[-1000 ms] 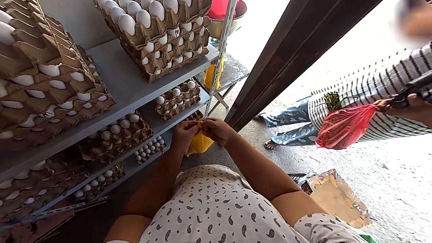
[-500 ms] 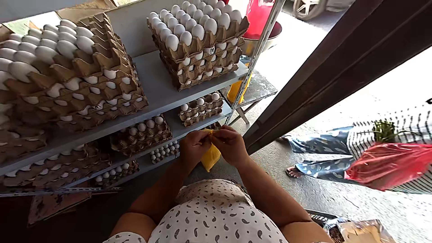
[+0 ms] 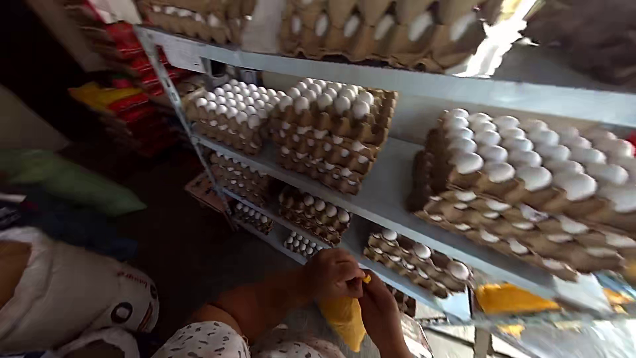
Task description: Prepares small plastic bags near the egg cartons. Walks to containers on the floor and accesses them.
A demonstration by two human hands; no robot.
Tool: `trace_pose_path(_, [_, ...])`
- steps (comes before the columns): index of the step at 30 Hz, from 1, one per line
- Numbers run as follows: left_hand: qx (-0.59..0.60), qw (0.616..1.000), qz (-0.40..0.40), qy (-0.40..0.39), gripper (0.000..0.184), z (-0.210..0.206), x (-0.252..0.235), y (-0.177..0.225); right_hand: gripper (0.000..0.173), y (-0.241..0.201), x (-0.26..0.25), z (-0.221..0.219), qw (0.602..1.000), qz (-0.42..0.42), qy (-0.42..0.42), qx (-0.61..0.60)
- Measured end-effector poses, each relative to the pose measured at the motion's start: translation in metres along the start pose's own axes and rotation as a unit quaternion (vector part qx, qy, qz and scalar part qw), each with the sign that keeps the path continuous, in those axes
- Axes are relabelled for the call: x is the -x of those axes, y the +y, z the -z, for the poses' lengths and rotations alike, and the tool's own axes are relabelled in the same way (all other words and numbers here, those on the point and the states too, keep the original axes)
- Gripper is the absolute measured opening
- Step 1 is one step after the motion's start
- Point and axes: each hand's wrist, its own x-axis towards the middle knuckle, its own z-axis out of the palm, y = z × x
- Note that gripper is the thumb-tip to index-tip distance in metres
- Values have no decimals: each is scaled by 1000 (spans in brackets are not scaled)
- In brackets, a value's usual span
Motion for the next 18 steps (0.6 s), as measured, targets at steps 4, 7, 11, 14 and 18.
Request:
trace_pose_path(4, [64,984,166,1,20,40,46,-3,13,11,-18,-32,997,11,-60,-51])
trace_pose_path(7, [98,957,272,-34,52,75,77,-7,15,15,-42,-63,990,51,-107,-81])
trace_pose_path(11, [20,966,254,34,28,114,87,-20,11,1,-94,-119,975,145,-162,-45])
trace_pose_path(14, [29,955,261,136,20,151,86,-38,11,-18,-135,-169,959,179,-213,-60])
trace_pose_path(18, [7,950,248,189,25,225,88,-69,12,-49,-185,-245,929,223,-289,-52])
